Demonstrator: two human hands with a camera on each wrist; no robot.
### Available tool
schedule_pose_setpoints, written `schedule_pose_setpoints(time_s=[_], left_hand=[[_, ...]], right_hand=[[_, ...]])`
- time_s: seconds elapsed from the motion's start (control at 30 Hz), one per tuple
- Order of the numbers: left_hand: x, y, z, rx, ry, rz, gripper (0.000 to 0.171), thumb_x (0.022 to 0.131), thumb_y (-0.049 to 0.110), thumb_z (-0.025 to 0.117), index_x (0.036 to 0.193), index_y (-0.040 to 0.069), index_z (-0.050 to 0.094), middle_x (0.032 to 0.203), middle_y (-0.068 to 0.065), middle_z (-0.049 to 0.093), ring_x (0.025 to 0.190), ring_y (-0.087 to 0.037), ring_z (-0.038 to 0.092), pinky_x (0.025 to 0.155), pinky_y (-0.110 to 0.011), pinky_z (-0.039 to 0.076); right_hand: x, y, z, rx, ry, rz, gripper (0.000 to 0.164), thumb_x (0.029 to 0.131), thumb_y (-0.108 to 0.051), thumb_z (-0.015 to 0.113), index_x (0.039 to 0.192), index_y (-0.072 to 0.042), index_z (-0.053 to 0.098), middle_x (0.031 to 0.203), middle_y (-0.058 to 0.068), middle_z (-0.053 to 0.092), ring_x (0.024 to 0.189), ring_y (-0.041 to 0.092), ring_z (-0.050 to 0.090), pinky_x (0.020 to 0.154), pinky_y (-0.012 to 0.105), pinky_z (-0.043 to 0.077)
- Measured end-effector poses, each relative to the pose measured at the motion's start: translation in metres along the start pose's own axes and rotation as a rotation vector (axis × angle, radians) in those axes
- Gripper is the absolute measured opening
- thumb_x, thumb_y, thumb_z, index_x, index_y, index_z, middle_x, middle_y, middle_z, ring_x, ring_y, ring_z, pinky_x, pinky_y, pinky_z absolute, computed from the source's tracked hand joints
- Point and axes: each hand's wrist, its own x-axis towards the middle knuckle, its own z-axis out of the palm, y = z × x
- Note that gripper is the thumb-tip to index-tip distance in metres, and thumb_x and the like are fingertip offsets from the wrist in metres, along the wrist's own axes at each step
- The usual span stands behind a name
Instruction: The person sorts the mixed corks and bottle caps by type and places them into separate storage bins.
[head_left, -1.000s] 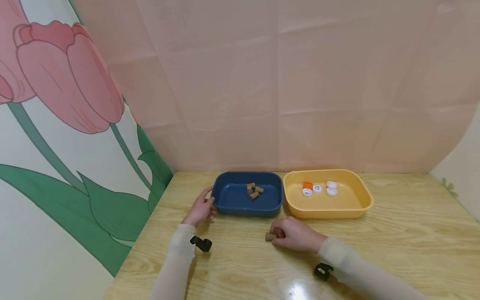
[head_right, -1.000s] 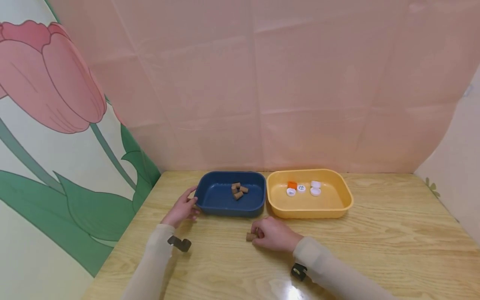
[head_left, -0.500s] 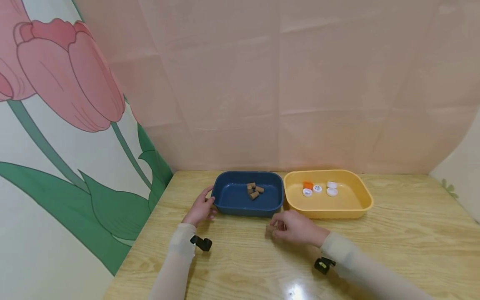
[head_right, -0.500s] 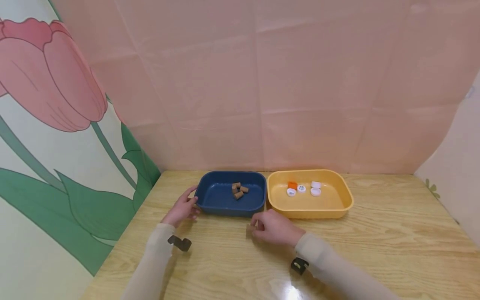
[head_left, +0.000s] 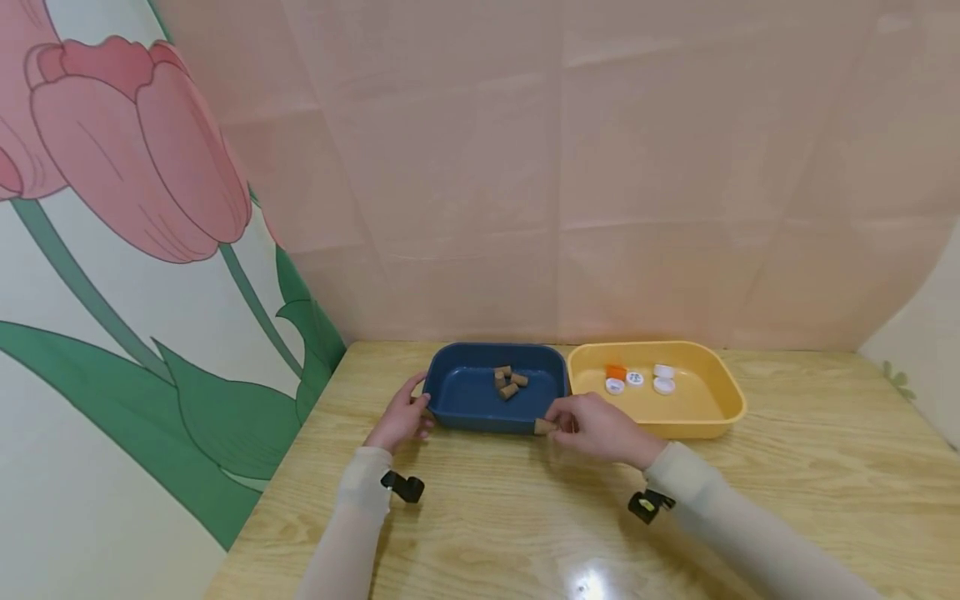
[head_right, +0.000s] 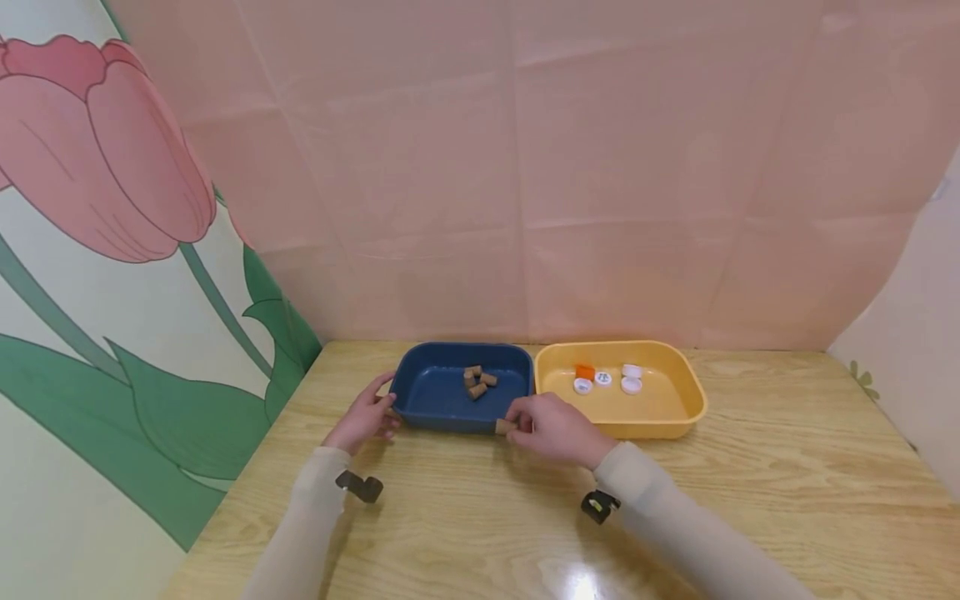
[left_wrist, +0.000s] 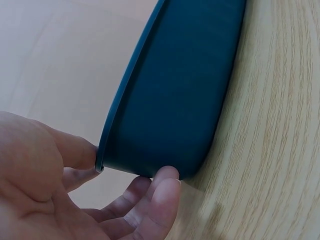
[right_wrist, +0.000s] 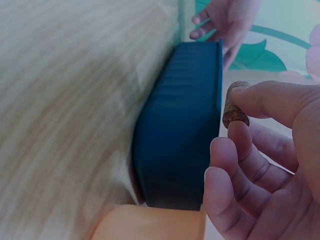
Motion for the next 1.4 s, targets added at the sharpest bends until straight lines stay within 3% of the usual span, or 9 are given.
schedule_pose_setpoints(time_s=[0.4,0.63,0.93,1.17,1.4], left_hand=[[0.003,0.001,-0.001,-0.001,0.001,0.01,0.05,0.109,0.014,0.04,0.157,0.02,0.03,0.104,-0.02,0.052,0.073,-0.025,0.059,0.058,-0.035,0.053],[0.002,0.0,-0.002,0.013,0.007,0.005,0.05,0.109,0.014,0.039,0.157,0.021,0.03,0.102,-0.018,0.053,0.074,-0.025,0.06,0.059,-0.035,0.054],[0.0,-0.001,-0.001,0.01,0.003,0.011,0.05,0.109,0.013,0.039,0.157,0.02,0.03,0.099,-0.019,0.053,0.074,-0.025,0.059,0.059,-0.036,0.055],[-0.002,0.0,0.0,0.011,0.001,0.009,0.05,0.109,0.014,0.039,0.158,0.021,0.03,0.103,-0.02,0.052,0.077,-0.029,0.06,0.062,-0.039,0.056],[-0.004,0.002,-0.001,0.008,0.0,0.02,0.05,0.109,0.014,0.04,0.158,0.02,0.03,0.102,-0.021,0.052,0.075,-0.027,0.06,0.06,-0.038,0.056]], right_hand=[[0.02,0.0,-0.015,0.084,0.022,0.073,0.01,0.092,-0.021,0.073,0.1,-0.015,0.072,0.073,-0.007,0.061,0.061,0.011,0.054,0.053,0.026,0.047],[0.036,0.0,-0.019,0.049,0.079,0.086,0.014,0.09,-0.026,0.076,0.098,-0.015,0.073,0.084,-0.003,0.06,0.071,0.014,0.052,0.061,0.028,0.046],[0.067,0.01,-0.02,-0.038,0.099,0.062,0.013,0.087,-0.021,0.077,0.094,-0.012,0.074,0.083,-0.003,0.065,0.075,0.013,0.057,0.071,0.033,0.051],[0.087,0.009,-0.021,-0.057,0.015,0.096,0.015,0.09,-0.019,0.074,0.098,-0.006,0.074,0.084,0.001,0.07,0.07,0.013,0.06,0.066,0.033,0.054],[0.107,0.007,-0.023,-0.118,-0.074,0.104,0.018,0.093,-0.022,0.071,0.083,-0.008,0.074,0.066,-0.004,0.06,0.054,0.01,0.048,0.054,0.026,0.042]])
